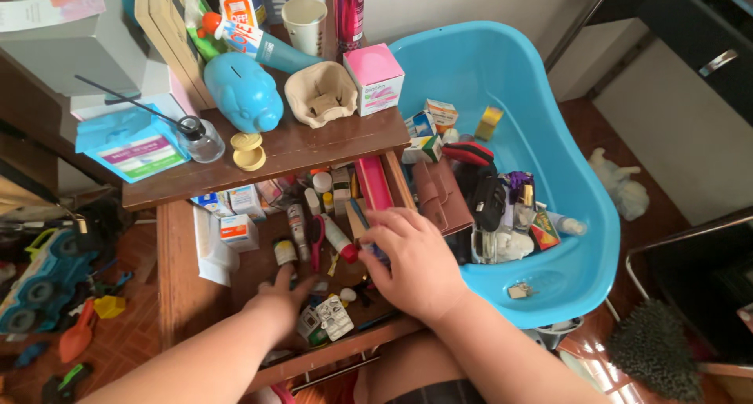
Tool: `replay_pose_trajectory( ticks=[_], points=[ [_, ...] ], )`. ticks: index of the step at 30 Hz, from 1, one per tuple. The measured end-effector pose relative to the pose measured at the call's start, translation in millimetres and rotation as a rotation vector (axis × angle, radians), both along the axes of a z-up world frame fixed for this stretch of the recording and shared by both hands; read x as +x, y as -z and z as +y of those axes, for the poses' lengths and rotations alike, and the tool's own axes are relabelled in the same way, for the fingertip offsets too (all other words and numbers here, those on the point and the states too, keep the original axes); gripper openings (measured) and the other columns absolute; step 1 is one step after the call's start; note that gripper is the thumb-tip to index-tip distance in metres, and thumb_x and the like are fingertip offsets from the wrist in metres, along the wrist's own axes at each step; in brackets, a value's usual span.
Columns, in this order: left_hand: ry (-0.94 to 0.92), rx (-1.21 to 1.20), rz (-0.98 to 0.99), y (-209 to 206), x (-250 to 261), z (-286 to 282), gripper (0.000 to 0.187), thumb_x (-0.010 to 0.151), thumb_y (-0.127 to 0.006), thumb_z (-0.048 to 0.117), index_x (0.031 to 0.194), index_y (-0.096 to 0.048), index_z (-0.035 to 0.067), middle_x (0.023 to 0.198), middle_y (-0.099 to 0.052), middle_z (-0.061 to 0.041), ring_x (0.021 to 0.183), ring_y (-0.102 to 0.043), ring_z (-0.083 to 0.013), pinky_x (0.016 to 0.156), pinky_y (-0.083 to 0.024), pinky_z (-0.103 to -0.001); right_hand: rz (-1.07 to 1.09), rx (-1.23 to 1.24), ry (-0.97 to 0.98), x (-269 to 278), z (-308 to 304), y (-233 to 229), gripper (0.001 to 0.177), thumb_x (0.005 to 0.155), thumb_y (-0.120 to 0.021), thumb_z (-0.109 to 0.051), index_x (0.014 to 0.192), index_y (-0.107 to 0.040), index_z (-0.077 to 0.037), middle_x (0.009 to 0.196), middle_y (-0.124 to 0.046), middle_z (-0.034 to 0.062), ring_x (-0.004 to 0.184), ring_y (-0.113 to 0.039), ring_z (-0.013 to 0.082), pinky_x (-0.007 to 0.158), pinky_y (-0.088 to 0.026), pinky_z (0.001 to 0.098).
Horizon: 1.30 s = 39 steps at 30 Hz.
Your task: The person sits on the floor and sorts various items from an open wooden drawer into a blue plastic basin. They handle small boxes, bottles, and other miscellaneous objects, placing them into the basin.
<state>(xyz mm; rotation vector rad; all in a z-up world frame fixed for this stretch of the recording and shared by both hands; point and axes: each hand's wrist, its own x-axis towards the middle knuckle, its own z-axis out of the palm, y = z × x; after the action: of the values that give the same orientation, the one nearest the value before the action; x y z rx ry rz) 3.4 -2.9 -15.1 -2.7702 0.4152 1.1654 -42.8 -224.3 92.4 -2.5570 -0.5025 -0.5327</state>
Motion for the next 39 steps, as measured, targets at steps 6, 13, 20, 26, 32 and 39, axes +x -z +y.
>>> replay_pose_trajectory(
  ticks=[6,13,20,26,32,39],
  points=[
    [0.112,0.052,0.035,34.1,16.6,12.1,0.098,0.084,-0.075,0.004,0.159,-0.028,0.047,0.166,-0.023,-0.007,0.139,-0.05,-0.037,0.108,-0.051,-0.042,0.052,-0.088,-0.066,2.4,4.3,16.1,0.015,0.083,-0.074,-0.022,0.093,-0.073,-0.011,0.123,-0.068,0.0074,0.12,-0.058,0.0319,0.102,-0.046,0.045],
    [-0.829,-0.236,-0.154,69.5,39.7,43.3,0.064,0.096,-0.063,0.058,0.141,-0.059,0.013,0.139,-0.064,-0.02,0.123,-0.066,-0.0388,0.103,-0.054,-0.047,0.19,-0.195,-0.146,5.7,7.8,20.2,0.02,0.08,-0.074,-0.026,0.093,-0.074,-0.011,0.119,-0.069,0.0031,0.112,-0.06,0.028,0.093,-0.048,0.045],
    [-0.604,-0.086,0.058,90.8,25.9,35.9,0.071,0.095,-0.058,0.067,0.138,-0.061,0.011,0.139,-0.066,-0.018,0.125,-0.065,-0.0363,0.104,-0.053,-0.047,0.271,-0.201,-0.161,4.2,9.4,15.9,0.018,0.08,-0.074,-0.027,0.089,-0.073,-0.012,0.112,-0.07,0.0002,0.108,-0.062,0.0255,0.09,-0.05,0.0431],
    [-0.268,0.01,0.295,101.7,19.6,27.6,0.072,0.093,-0.058,0.068,0.138,-0.062,0.012,0.14,-0.064,-0.016,0.126,-0.064,-0.0344,0.106,-0.051,-0.046,0.27,-0.182,-0.166,3.6,9.0,14.3,0.016,0.08,-0.074,-0.027,0.087,-0.073,-0.012,0.108,-0.071,-0.0003,0.105,-0.064,0.0254,0.087,-0.051,0.0429],
    [-0.095,0.026,0.383,102.9,17.6,27.9,0.074,0.091,-0.057,0.07,0.138,-0.063,0.014,0.141,-0.063,-0.014,0.127,-0.062,-0.0325,0.107,-0.049,-0.045,0.281,-0.182,-0.159,2.0,9.5,13.0,0.016,0.08,-0.074,-0.026,0.086,-0.073,-0.012,0.104,-0.072,-0.0004,0.1,-0.065,0.0256,0.084,-0.052,0.0429],
    [0.022,-0.004,0.437,98.6,18.1,25.2,0.075,0.089,-0.057,0.072,0.138,-0.064,0.015,0.143,-0.061,-0.011,0.128,-0.061,-0.0303,0.109,-0.047,-0.044,0.278,-0.184,-0.161,2.0,11.7,10.9,0.015,0.08,-0.075,-0.026,0.084,-0.073,-0.012,0.098,-0.071,0.0001,0.098,-0.066,0.0261,0.084,-0.052,0.0433]
  ],
)
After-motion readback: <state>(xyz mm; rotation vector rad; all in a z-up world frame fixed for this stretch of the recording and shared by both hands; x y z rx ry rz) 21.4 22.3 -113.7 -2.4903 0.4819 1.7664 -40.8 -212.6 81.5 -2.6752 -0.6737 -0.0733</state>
